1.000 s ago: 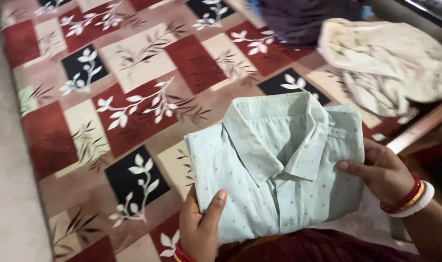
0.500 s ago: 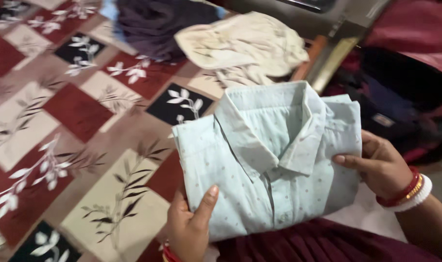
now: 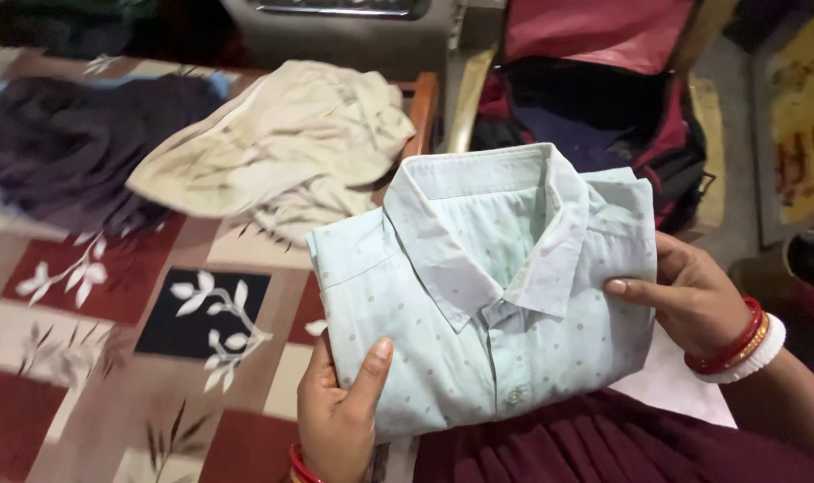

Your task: The person folds a light blue patterned shirt on a patterned floor. They smooth the fabric, fold the sleeves and sides inward, and then fold the shirt into a compact rectangle. Finally, they place the folded shirt into an open suitcase.

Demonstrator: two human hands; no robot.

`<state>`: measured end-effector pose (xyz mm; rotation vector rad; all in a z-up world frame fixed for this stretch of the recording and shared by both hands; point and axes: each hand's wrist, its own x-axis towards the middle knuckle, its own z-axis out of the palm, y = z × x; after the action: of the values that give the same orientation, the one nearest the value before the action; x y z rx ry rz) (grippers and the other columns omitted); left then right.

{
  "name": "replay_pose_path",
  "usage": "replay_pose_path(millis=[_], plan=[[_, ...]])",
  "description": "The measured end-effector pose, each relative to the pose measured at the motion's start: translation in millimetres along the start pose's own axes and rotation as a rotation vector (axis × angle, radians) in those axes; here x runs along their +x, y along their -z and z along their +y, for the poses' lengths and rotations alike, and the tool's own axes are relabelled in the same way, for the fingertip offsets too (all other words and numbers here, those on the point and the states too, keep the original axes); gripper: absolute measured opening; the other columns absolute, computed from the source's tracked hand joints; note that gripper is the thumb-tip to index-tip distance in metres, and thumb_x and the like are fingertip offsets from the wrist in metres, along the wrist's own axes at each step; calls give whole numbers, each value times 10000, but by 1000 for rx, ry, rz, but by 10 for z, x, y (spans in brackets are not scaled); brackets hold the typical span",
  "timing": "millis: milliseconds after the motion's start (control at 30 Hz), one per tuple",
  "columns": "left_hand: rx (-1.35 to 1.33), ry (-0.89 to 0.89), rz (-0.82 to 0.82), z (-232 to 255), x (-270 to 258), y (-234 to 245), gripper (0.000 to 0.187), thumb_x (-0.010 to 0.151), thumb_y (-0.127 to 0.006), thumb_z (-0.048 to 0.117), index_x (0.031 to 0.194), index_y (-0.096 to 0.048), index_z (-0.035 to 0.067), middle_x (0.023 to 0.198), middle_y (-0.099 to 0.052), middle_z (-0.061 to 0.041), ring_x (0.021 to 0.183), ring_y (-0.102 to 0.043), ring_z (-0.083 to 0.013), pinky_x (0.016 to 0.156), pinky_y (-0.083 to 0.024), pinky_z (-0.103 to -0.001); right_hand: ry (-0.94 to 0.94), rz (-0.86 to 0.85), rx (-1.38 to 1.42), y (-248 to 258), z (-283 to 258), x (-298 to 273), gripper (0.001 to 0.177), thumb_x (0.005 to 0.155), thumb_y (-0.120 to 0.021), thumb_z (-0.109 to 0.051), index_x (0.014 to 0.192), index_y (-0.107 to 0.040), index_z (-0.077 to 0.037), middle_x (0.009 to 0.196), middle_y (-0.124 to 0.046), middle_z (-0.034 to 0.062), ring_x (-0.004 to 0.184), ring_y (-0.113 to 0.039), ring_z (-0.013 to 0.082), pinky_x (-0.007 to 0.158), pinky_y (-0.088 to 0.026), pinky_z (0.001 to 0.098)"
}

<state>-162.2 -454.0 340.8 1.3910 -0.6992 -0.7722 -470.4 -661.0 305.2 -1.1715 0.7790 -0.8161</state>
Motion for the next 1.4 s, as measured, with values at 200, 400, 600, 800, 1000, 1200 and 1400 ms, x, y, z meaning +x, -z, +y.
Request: replay_pose_path(millis=[200,400,600,800,1000,1200,1400], plan=[[-4,-5,-161,100,1055,-264,369,927,-697,151,1234,-663,-51,1061,-772,-117,931,-682,-128,835,-546,-281,10,124,-11,106,-195,529,592,819,-691,55,1401,-582,54,1244,-719,145,1113,-682,215,972,-521,386],[2,80,-314,288,1929,-504,382,923,-680,140,1259,-643,-38,1075,-773,-110,944,-693,-131,844,-549,-284,32,268,43,156,-306,886,581,814,-700,48,1384,-588,53,1235,-716,140,1104,-689,210,963,-533,380],[-79,95,-382,290,2445,-776,391,917,-683,92,1270,-615,-60,1121,-752,-124,983,-690,-145,896,-540,-294,36,356,81,268,-358,1118,582,795,-714,56,1364,-596,54,1228,-721,138,1098,-692,205,958,-534,369],[-53,148,-385,349,2738,-1121,395,906,-688,78,1272,-623,-57,1113,-756,-140,973,-696,-160,888,-547,-306,28,408,90,529,-403,1342,561,796,-719,52,1347,-612,50,1204,-733,126,1068,-700,198,952,-534,364],[-23,186,-379,395,3032,-1685,413,905,-691,91,1284,-619,-57,1112,-758,-144,969,-700,-160,871,-558,-310,-7,419,114,966,-571,1669,577,789,-727,40,1355,-615,23,1209,-733,124,1083,-697,197,963,-533,368],[100,198,-378,368,3424,-2420,427,908,-696,132,1289,-622,-46,1109,-766,-127,978,-709,-149,866,-566,-292,-8,430,128,1588,-732,2061,566,809,-724,36,1362,-607,39,1220,-730,125,1104,-692,197,982,-532,371],[159,172,-401,161,3810,-3145,432,909,-707,156,1295,-639,-25,1096,-763,-114,952,-703,-135,848,-560,-277,16,413,122,2275,-770,2476,553,830,-713,65,1370,-593,43,1248,-717,126,1134,-682,195,1009,-521,364]])
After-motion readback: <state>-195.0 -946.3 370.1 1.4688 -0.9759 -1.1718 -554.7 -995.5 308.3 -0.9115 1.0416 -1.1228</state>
